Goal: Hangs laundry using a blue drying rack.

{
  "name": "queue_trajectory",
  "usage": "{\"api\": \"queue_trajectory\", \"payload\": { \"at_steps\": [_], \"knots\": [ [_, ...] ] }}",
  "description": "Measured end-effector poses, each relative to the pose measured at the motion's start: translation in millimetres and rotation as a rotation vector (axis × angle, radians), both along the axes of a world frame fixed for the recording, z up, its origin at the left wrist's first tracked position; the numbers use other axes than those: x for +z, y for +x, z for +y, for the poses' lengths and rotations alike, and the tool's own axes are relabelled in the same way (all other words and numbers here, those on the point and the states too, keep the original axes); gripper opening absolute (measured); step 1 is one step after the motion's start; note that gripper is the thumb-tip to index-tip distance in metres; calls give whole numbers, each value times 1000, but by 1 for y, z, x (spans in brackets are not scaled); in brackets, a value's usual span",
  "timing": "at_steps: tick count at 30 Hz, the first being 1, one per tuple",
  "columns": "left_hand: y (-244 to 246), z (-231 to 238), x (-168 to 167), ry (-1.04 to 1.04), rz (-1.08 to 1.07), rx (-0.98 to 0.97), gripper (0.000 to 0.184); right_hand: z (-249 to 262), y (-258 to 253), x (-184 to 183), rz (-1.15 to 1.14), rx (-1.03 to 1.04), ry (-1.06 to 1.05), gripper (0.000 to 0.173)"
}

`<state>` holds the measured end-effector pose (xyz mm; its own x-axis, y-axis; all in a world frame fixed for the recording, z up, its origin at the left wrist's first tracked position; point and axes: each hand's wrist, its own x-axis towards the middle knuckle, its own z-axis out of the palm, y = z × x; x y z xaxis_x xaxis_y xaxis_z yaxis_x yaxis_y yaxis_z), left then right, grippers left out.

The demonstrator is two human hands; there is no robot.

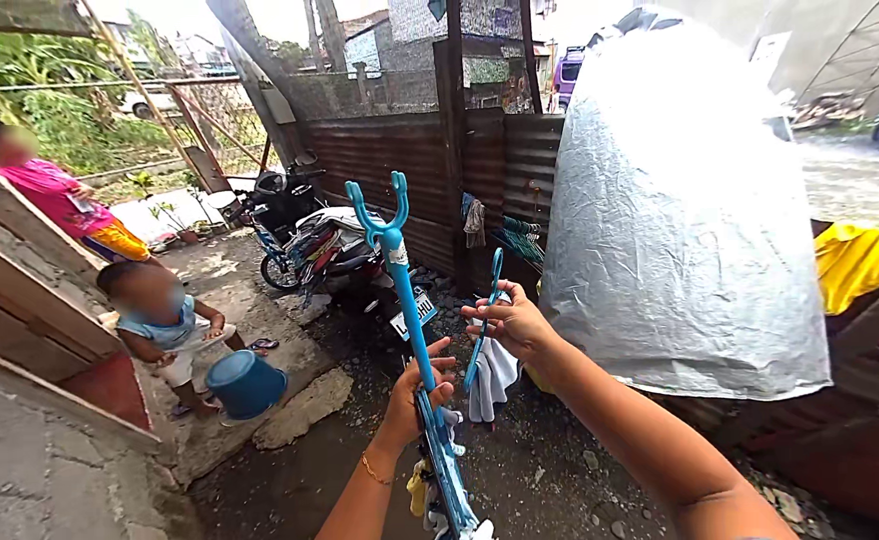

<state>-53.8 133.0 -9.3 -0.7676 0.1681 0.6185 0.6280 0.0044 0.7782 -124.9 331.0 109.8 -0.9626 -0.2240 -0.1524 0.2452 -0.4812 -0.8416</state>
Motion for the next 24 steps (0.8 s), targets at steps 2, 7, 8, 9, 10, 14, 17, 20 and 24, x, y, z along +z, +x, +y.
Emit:
{"api": "queue_trajectory", "payload": {
  "at_steps": [2, 7, 8, 9, 10, 14, 17, 20, 24],
  "knots": [
    [-1, -1, -1, 19, 6, -14, 36, -3, -2, -2, 16, -54, 38, 66],
    [1, 0, -4, 32, 27, 156, 37, -10, 8, 12, -25, -107, -28, 61],
    [2, 1, -5, 33, 17, 234, 35, -11, 10, 16, -38, -93, -38, 56],
    [2, 3, -6, 47, 16, 288, 32, -11, 11, 17, -44, -70, -40, 51],
    [4, 4, -6, 72, 21, 323, 26, -11, 12, 17, -47, -44, -32, 47],
    [8, 2, -7, 143, 67, 392, 17, -8, 13, 7, -87, 10, 0, 40],
    [7, -1, -8, 154, 65, 425, 12, -7, 12, 2, -141, -12, -13, 41],
    [6, 0, -12, 175, 63, 379, 15, -12, 16, -7, -164, 1, -12, 39],
    [6, -1, -17, 198, 117, 337, 11, -13, 22, -13, -164, 15, 45, 36]
  ]
}}
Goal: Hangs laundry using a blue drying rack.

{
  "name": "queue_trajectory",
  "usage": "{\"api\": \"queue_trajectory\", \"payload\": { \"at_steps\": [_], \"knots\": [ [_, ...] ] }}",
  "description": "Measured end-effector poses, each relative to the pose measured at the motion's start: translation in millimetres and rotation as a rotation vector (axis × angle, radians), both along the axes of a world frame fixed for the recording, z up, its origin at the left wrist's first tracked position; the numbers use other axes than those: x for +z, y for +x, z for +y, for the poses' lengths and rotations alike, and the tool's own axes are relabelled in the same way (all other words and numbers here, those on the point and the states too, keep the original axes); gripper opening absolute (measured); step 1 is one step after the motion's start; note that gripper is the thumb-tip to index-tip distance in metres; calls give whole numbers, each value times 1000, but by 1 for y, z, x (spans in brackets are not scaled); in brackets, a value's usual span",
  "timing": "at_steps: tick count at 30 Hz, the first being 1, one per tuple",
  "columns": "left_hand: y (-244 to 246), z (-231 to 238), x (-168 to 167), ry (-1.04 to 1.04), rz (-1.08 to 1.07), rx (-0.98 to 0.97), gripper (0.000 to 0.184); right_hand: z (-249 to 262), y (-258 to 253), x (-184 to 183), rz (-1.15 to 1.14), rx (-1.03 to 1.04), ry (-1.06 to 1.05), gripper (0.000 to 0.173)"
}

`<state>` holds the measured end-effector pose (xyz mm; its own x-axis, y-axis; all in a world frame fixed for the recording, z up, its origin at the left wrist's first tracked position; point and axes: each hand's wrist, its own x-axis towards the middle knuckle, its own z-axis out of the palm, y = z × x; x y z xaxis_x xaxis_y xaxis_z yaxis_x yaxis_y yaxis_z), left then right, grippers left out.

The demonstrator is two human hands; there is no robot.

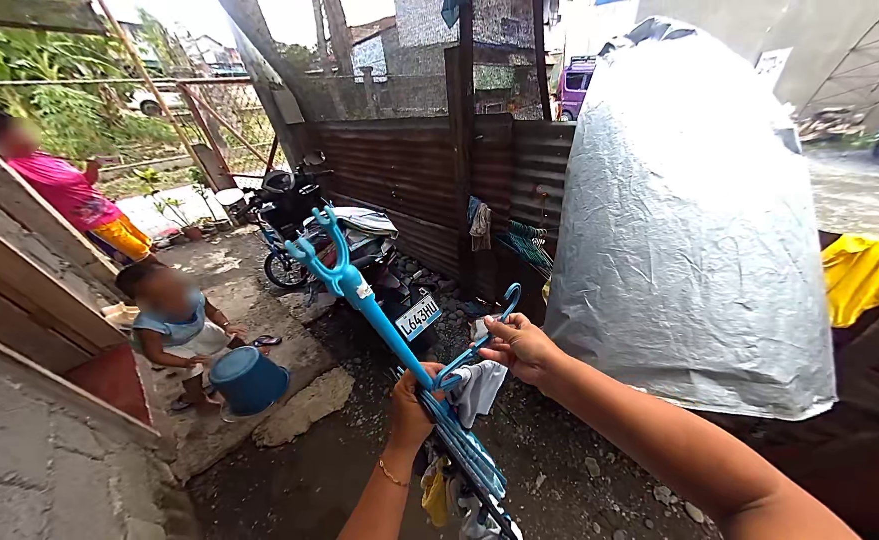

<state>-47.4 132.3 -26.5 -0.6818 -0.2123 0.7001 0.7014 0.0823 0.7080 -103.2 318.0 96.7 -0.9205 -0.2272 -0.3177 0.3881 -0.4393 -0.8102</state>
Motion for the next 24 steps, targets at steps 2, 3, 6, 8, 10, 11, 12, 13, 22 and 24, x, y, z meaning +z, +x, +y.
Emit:
{"api": "queue_trajectory", "payload": {
  "at_steps": [2, 3, 6, 8, 10, 11, 12, 13, 22, 24],
  "knots": [
    [0, -4, -1, 0, 18, 10, 8, 8, -8, -1, 50, -54, 55, 40],
    [0, -5, 0, -9, 18, 10, 10, 12, -12, -2, 75, -77, 81, 42],
    [0, -6, 2, -59, -5, -49, 13, 14, -14, -1, 115, -104, 143, 44],
    [-1, -6, 2, -98, -7, -118, 15, 11, -13, 2, 137, -109, 179, 44],
    [-2, -7, 2, -117, -11, -218, 18, 9, -14, 4, 167, -119, 208, 45],
    [-3, -6, 2, -122, -15, -249, 21, 7, -14, 6, 182, -122, 217, 46],
    [-3, -5, 2, -123, -21, -234, 22, 6, -14, 7, 193, -126, 228, 47],
    [-2, -3, 2, -127, -29, -172, 22, 6, -13, 8, 200, -126, 236, 47],
    [1, -3, 2, 15, -23, 216, 9, 52, -13, -6, 544, 315, 177, 78],
    [1, -7, 0, 81, -30, 262, 8, 68, -9, -28, 679, 171, 169, 70]
  ]
}}
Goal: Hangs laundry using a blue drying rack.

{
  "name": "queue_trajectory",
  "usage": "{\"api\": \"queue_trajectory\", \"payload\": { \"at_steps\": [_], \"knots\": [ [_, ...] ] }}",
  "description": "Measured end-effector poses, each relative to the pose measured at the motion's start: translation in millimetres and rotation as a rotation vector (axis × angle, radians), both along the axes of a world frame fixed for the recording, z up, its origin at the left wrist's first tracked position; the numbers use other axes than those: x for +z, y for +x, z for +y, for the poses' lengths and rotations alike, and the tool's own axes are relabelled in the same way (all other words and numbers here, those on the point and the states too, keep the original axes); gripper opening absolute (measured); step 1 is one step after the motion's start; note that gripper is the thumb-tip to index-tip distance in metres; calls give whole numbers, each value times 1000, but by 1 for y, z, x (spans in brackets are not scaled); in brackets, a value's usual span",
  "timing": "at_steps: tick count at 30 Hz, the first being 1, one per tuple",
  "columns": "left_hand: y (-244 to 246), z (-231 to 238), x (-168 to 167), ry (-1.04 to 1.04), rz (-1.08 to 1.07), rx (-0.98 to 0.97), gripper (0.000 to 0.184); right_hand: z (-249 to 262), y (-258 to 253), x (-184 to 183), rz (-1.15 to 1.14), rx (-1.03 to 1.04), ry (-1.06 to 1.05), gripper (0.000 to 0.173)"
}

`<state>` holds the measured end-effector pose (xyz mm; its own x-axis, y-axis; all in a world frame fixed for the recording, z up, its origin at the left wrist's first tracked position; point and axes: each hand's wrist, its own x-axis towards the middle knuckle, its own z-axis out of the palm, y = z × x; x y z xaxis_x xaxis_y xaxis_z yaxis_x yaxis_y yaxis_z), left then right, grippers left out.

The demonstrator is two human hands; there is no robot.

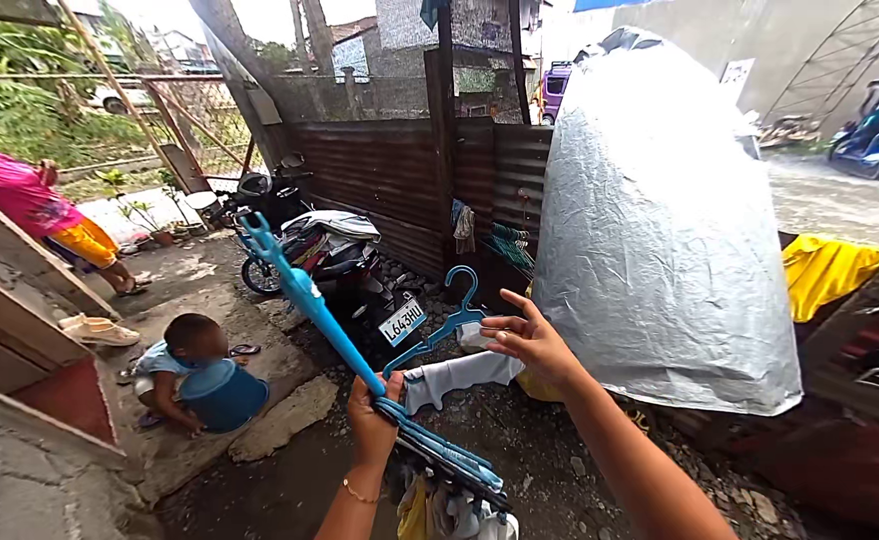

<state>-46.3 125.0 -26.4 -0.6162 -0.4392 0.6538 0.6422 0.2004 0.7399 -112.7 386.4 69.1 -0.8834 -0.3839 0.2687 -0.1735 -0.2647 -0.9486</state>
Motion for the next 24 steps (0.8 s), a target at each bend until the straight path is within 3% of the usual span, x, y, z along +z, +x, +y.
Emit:
{"api": "queue_trajectory", "payload": {
  "at_steps": [3, 5, 8, 16, 21, 24],
  "knots": [
    [3, -5, 1, 114, -16, 54, 12, 12, 9, -53, 198, -516, -61, 25],
    [4, -8, 2, 174, -26, 61, 16, 11, 10, -87, 140, -679, -81, 19],
    [6, -7, 6, 224, -39, 50, 18, -4, 12, -108, -6, -528, -141, 21],
    [8, -4, 7, 266, -72, -9, 19, -54, 1, -91, -141, -317, -323, 23],
    [12, -13, 5, 267, -81, -33, 19, -50, -19, -91, -189, -100, -265, 13],
    [14, -15, 8, 256, -82, -47, 19, -35, -40, -93, -128, -12, -223, 16]
  ]
}}
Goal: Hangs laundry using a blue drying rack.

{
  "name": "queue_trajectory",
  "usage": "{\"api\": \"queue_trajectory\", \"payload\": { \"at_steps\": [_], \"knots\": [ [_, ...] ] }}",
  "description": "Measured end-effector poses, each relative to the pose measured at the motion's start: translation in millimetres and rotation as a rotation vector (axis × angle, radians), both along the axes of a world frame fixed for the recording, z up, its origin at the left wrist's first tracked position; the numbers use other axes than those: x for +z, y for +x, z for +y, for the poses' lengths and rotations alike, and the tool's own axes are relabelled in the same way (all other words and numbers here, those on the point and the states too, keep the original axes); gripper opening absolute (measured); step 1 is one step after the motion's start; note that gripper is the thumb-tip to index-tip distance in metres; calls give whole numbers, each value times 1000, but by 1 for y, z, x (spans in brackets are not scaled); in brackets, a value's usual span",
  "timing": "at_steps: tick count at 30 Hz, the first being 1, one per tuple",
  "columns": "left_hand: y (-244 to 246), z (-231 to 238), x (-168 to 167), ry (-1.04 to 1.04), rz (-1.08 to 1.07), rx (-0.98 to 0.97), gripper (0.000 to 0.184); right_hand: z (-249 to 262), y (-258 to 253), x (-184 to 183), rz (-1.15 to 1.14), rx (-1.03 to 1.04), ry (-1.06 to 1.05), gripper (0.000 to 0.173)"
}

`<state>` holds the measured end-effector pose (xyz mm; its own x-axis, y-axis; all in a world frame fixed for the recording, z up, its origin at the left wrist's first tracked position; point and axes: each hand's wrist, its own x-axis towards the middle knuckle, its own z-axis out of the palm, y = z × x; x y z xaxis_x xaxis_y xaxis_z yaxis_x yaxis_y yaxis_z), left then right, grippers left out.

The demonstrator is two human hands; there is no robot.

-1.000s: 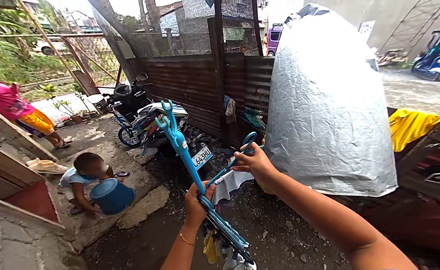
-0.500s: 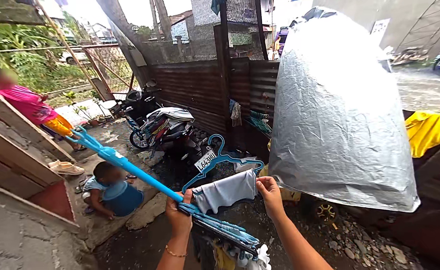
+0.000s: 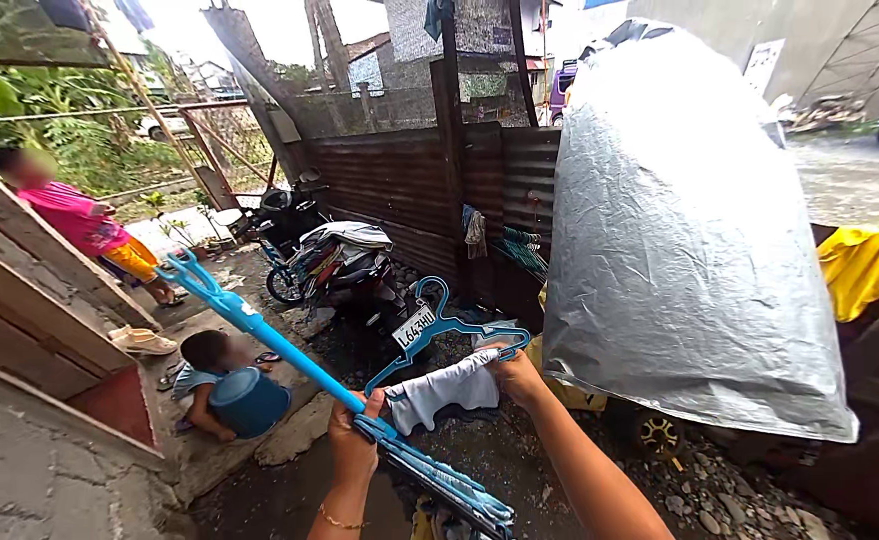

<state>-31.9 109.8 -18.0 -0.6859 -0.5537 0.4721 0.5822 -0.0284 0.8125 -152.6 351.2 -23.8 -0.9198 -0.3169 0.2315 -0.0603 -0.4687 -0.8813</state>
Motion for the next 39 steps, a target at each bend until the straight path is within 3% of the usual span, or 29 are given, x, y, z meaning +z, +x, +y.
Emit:
{"api": "queue_trajectory", "payload": {
  "at_steps": [5, 9, 11, 13, 15, 18, 24, 27, 30, 35, 39],
  "knots": [
    [-1, -6, 6, 11, 2, 4, 19, 42, -26, 1, 121, -119, 221, 17],
    [-5, -9, 0, -44, 10, -13, 17, 69, -25, 29, 133, -47, 334, 51],
    [-10, -6, -2, -87, 16, -29, 14, 70, -18, 46, 198, 103, 472, 55],
    [-14, -1, 1, -138, 2, -31, 13, 67, -13, 56, 264, 266, 647, 38],
    [-18, 1, 6, -180, -33, -35, 12, 68, -8, 60, 313, 301, 765, 22],
    [-21, -3, 6, -249, -94, -91, 13, 78, -3, 57, 361, 215, 851, 23],
    [-28, -9, 1, -242, -92, -482, 4, 108, -12, 77, 481, -102, 1061, 13],
    [-34, -12, -1, -285, -66, -641, 9, 114, -21, 90, 619, -117, 1109, 15],
    [-38, -5, 3, -293, -109, -737, 22, 97, -28, 94, 621, 38, 1131, 17],
    [-45, 7, 9, -466, -94, -853, 56, 22, -26, 78, 617, 525, 1235, 12],
    [-45, 9, 6, -613, -9, -917, 27, -27, -23, 40, 518, 686, 1162, 11]
  ]
}}
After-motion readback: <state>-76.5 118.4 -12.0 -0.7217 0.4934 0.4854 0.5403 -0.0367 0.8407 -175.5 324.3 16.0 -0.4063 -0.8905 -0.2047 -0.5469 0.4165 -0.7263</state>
